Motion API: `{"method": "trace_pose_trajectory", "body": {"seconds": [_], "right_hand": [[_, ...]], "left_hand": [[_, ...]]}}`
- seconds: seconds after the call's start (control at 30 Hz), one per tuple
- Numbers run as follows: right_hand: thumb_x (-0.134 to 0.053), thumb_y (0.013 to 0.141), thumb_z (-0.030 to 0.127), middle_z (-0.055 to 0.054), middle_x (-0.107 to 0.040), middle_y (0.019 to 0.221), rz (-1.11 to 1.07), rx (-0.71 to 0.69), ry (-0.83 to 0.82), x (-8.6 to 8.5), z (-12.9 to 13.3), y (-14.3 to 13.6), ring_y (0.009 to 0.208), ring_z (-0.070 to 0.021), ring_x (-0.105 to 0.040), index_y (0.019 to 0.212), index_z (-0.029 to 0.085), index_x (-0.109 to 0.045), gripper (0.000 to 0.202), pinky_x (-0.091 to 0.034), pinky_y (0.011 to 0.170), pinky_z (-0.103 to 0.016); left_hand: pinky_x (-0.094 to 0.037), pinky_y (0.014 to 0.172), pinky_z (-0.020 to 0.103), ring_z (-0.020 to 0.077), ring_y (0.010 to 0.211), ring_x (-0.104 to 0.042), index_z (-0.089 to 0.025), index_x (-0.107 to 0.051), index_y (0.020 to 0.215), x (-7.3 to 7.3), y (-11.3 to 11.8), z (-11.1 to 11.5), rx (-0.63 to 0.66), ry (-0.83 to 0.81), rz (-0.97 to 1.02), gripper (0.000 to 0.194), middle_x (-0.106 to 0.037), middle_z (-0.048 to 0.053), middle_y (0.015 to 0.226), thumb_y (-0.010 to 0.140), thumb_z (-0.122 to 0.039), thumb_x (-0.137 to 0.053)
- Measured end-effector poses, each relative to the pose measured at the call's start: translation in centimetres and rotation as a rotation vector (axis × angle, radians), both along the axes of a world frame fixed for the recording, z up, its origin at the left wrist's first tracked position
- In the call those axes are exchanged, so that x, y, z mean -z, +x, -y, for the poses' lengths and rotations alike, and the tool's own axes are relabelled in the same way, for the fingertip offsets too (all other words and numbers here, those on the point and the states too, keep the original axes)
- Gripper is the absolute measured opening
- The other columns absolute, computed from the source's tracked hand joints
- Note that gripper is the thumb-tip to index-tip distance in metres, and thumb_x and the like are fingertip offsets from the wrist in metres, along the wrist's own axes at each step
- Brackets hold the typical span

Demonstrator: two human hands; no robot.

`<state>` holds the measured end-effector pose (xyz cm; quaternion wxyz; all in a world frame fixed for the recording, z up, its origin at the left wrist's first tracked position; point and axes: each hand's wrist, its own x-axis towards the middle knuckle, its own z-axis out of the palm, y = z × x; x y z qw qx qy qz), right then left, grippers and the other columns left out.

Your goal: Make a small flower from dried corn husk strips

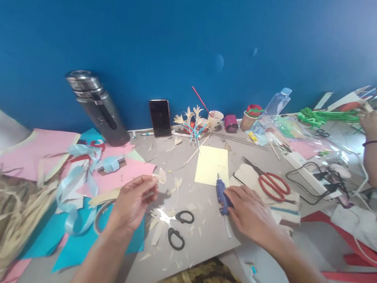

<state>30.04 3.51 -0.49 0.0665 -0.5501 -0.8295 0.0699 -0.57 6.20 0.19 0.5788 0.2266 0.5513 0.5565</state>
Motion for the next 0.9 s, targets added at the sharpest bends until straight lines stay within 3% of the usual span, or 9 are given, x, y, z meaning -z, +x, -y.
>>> {"method": "trace_pose_trajectory", "body": {"seconds": [0.13, 0.3, 0.43, 0.6, 0.8, 0.9], "right_hand": [[-0.052, 0.081, 0.008, -0.013, -0.062, 0.124, 0.035, -0.059, -0.036, 0.5, -0.1, 0.5, 0.111, -0.0302, -0.053, 0.121, 0.017, -0.062, 0.042, -0.042, 0.094, -0.042], [-0.055, 0.083, 0.012, -0.015, -0.061, 0.117, 0.012, -0.012, 0.006, 1.9, -0.4, 1.9, 0.108, -0.0324, -0.053, 0.123, 0.016, -0.061, 0.04, -0.044, 0.092, -0.044], [-0.055, 0.085, 0.013, -0.014, -0.06, 0.113, -0.105, -0.057, -0.026, 2.6, -1.1, 2.7, 0.103, -0.0303, -0.055, 0.123, 0.018, -0.061, 0.039, -0.048, 0.089, -0.043], [-0.052, 0.09, 0.017, -0.012, -0.057, 0.133, -0.387, -0.129, 0.023, 3.2, -0.5, 5.1, 0.12, -0.0298, -0.055, 0.129, 0.024, -0.056, 0.04, -0.048, 0.101, -0.044], [-0.052, 0.097, 0.029, -0.009, -0.067, 0.119, -0.749, -0.104, -0.111, 2.2, 2.0, 6.1, 0.101, -0.0258, -0.069, 0.137, 0.028, -0.047, 0.041, -0.058, 0.081, -0.033], [-0.049, 0.099, 0.033, -0.009, -0.069, 0.108, -0.785, -0.143, -0.037, 1.0, 1.6, 4.7, 0.088, -0.0237, -0.07, 0.13, 0.028, -0.053, 0.032, -0.058, 0.074, -0.032]], "left_hand": [[-0.046, 0.05, 0.021, 0.0107, 0.057, -0.056, -0.015, -0.065, 0.068, 0.0, 1.5, 0.0, -0.013, -0.058, 0.073, 0.031, -0.061, -0.002, 0.058, 0.049, -0.024, -0.088], [-0.043, 0.047, 0.02, 0.0101, 0.055, -0.055, -0.014, -0.063, 0.068, -0.1, 3.6, 0.0, 0.011, -0.067, 0.104, 0.029, -0.058, -0.003, 0.057, 0.053, -0.023, -0.086], [-0.043, 0.049, 0.02, 0.0101, 0.056, -0.054, -0.014, -0.063, 0.069, -0.7, 4.8, -0.1, 0.015, -0.038, 0.073, 0.03, -0.056, -0.002, 0.058, 0.054, -0.026, -0.086], [-0.043, 0.05, 0.02, 0.0101, 0.059, -0.054, -0.014, -0.063, 0.069, -0.8, 5.5, 0.2, -0.003, 0.013, 0.042, 0.03, -0.057, -0.002, 0.06, 0.056, -0.028, -0.086], [-0.047, 0.052, 0.022, 0.0103, 0.06, -0.055, -0.015, -0.062, 0.071, -1.5, 6.6, -0.1, 0.017, -0.072, 0.152, 0.028, -0.059, -0.001, 0.063, 0.059, -0.027, -0.085], [-0.046, 0.051, 0.022, 0.01, 0.06, -0.055, -0.015, -0.063, 0.072, -2.1, 7.5, -0.4, 0.022, -0.087, 0.161, 0.028, -0.059, -0.001, 0.064, 0.058, -0.026, -0.085]]}}
